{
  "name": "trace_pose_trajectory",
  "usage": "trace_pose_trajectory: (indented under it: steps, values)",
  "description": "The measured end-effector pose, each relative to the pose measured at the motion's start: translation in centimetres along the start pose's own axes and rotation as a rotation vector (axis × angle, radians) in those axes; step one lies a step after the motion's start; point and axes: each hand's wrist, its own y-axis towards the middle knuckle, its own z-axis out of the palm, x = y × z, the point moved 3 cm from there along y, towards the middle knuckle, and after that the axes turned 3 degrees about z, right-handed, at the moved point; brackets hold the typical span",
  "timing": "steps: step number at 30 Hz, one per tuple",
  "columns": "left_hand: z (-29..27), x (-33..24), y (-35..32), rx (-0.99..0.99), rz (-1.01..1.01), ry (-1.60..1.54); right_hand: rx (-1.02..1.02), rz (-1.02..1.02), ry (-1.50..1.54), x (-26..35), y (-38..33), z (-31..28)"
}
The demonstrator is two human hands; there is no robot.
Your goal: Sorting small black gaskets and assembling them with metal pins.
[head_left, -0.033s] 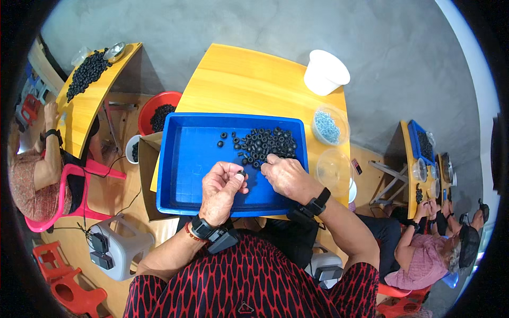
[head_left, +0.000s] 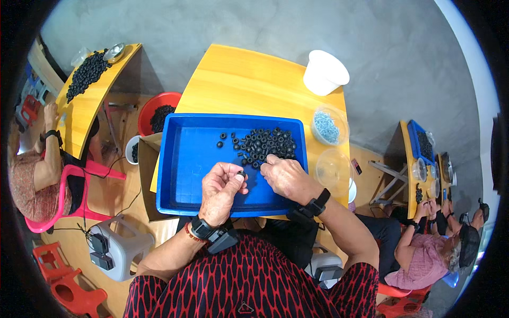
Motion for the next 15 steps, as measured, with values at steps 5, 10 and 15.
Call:
trace_pose_trajectory:
  steps: [5,10,15]
  values:
    - [0.1,0.2,0.0,0.046,0.0,0.014,-0.198,-0.065,0.358,0.2,-1.3,-0.3]
    - [0.2,0.0,-0.2,0.084,-0.022,0.055,-0.136,0.23,1.117,-0.1,-2.5,0.6]
    - [0.5,-0.1,-0.2,0.122,-0.032,0.092,-0.201,0.182,1.195,1.0,-2.6,0.1]
